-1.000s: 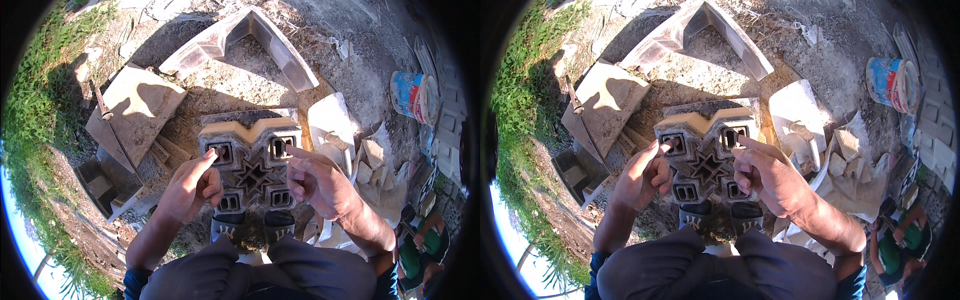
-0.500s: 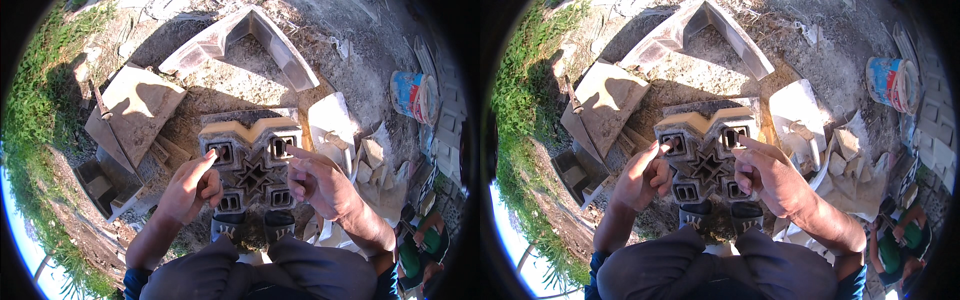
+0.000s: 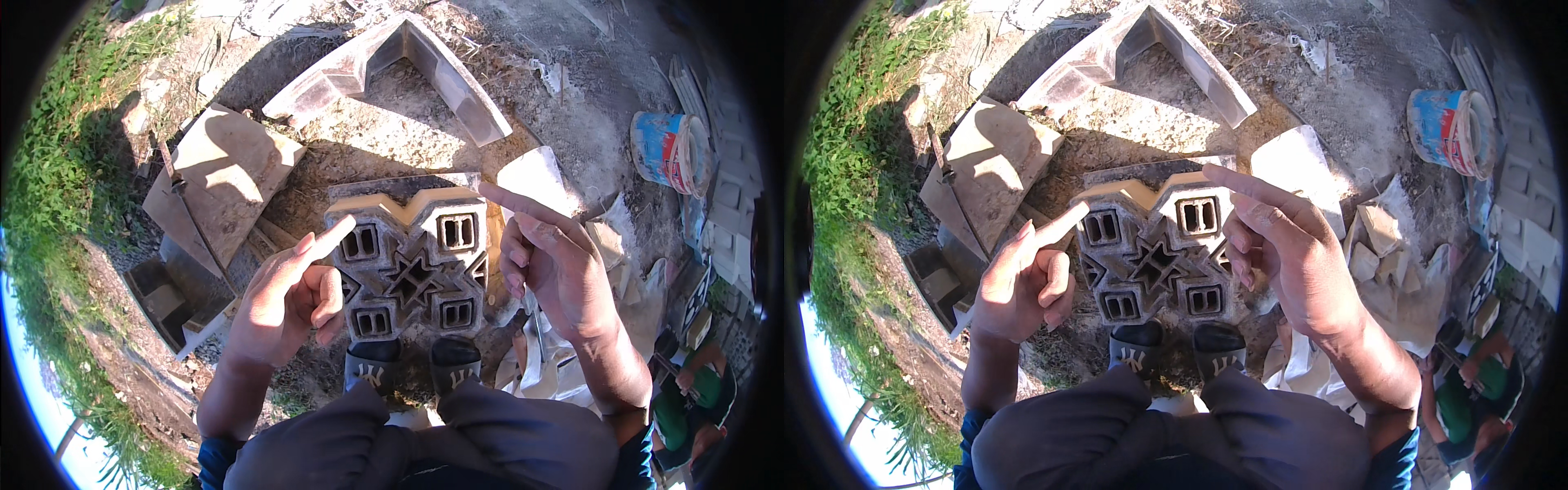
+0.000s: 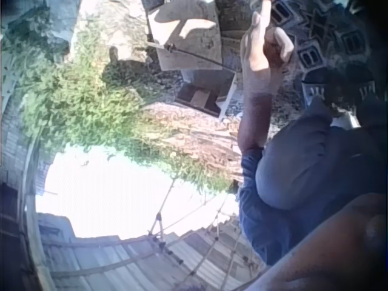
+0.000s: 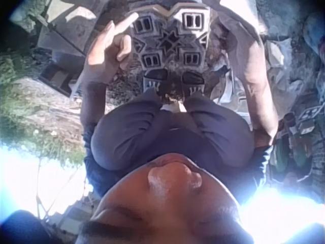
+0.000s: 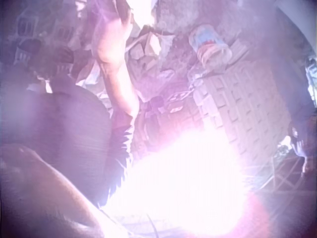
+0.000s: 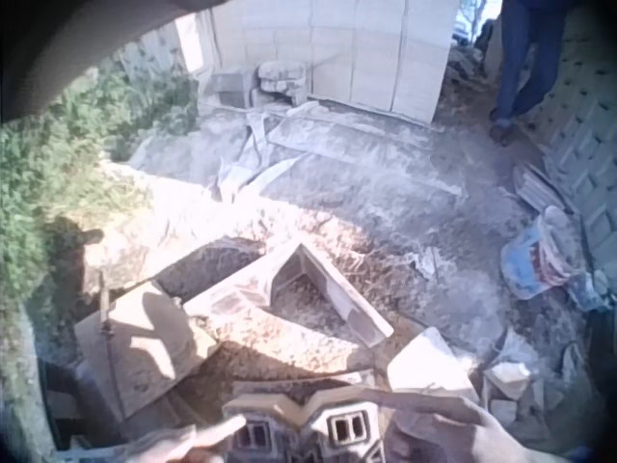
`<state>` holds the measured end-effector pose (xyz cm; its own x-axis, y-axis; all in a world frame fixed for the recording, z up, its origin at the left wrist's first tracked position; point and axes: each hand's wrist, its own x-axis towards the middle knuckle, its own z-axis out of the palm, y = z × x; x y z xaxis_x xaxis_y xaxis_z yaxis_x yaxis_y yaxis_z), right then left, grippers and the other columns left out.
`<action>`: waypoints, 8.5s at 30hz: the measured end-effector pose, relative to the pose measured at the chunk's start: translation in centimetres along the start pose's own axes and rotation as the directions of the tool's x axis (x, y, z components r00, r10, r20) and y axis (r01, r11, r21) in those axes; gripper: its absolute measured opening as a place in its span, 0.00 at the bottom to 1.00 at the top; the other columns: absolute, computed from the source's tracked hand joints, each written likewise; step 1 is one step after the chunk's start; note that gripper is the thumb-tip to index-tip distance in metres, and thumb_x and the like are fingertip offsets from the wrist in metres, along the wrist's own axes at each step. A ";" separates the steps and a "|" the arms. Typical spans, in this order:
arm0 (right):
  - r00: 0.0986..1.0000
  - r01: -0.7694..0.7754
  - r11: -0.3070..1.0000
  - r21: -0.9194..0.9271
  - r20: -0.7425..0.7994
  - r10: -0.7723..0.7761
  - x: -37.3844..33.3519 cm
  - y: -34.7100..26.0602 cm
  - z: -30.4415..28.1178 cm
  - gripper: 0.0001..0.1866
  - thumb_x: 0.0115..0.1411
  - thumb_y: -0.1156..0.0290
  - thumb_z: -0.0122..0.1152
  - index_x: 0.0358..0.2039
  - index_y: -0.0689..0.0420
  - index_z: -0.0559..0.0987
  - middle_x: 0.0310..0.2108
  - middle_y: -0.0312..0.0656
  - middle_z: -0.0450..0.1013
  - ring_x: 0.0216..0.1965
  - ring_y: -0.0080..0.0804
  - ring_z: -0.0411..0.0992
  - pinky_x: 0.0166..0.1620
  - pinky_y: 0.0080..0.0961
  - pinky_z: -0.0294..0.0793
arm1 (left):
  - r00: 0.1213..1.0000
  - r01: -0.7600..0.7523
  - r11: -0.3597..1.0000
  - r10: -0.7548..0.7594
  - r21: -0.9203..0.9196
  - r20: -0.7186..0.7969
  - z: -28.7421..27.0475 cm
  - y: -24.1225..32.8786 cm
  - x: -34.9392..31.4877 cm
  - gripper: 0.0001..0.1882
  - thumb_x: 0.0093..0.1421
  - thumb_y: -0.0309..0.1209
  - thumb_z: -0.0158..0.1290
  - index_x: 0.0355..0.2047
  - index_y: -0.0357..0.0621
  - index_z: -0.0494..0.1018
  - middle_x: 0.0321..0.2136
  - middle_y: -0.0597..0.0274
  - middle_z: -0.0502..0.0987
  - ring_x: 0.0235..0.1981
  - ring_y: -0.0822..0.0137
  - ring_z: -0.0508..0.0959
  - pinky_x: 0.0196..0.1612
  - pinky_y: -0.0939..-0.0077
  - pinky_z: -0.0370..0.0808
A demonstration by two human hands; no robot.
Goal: The person assembles a decorative star pattern using small stone segments inside a larger stone block, then uses a metal tool to clean the joints and scrape excess material from the top surface of the blocks.
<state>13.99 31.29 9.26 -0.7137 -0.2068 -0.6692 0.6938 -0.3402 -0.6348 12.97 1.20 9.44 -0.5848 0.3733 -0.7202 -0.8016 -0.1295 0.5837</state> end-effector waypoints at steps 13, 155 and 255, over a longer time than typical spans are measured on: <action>1.000 -0.010 0.982 -0.186 0.006 0.011 -0.8 5.6 -2.8 0.24 0.76 0.56 0.47 0.62 0.59 0.76 0.40 0.34 0.71 0.41 0.24 0.71 0.40 0.25 0.73 | 0.996 -0.044 0.993 0.051 0.107 -0.071 0.3 -5.6 -0.5 0.36 0.75 0.57 0.37 0.73 0.46 0.58 0.38 0.58 0.74 0.25 0.69 0.73 0.26 0.74 0.70; 0.761 -0.110 -0.056 -0.992 -0.048 -0.647 -2.8 10.6 -10.3 0.13 0.64 0.60 0.62 0.42 0.55 0.83 0.31 0.48 0.78 0.34 0.41 0.76 0.40 0.38 0.75 | 0.517 -0.551 0.466 0.842 0.692 -0.156 -9.5 -13.8 -4.4 0.12 0.65 0.38 0.60 0.40 0.41 0.79 0.19 0.52 0.78 0.22 0.52 0.79 0.28 0.61 0.72; 0.869 -0.239 0.341 -0.909 -0.357 -0.343 0.3 13.9 -9.8 0.16 0.68 0.64 0.60 0.45 0.66 0.82 0.24 0.45 0.78 0.19 0.28 0.75 0.25 0.27 0.73 | 0.847 -0.319 0.865 0.444 0.388 -0.292 -12.4 -14.0 1.3 0.16 0.65 0.36 0.62 0.40 0.32 0.78 0.27 0.61 0.81 0.29 0.75 0.78 0.38 0.73 0.77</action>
<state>24.34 35.46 -3.55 -0.8235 0.2649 -0.5017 0.4951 0.7674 -0.4075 21.94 -7.90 -4.31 -0.8875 -0.0095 -0.4607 -0.4581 0.1259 0.8799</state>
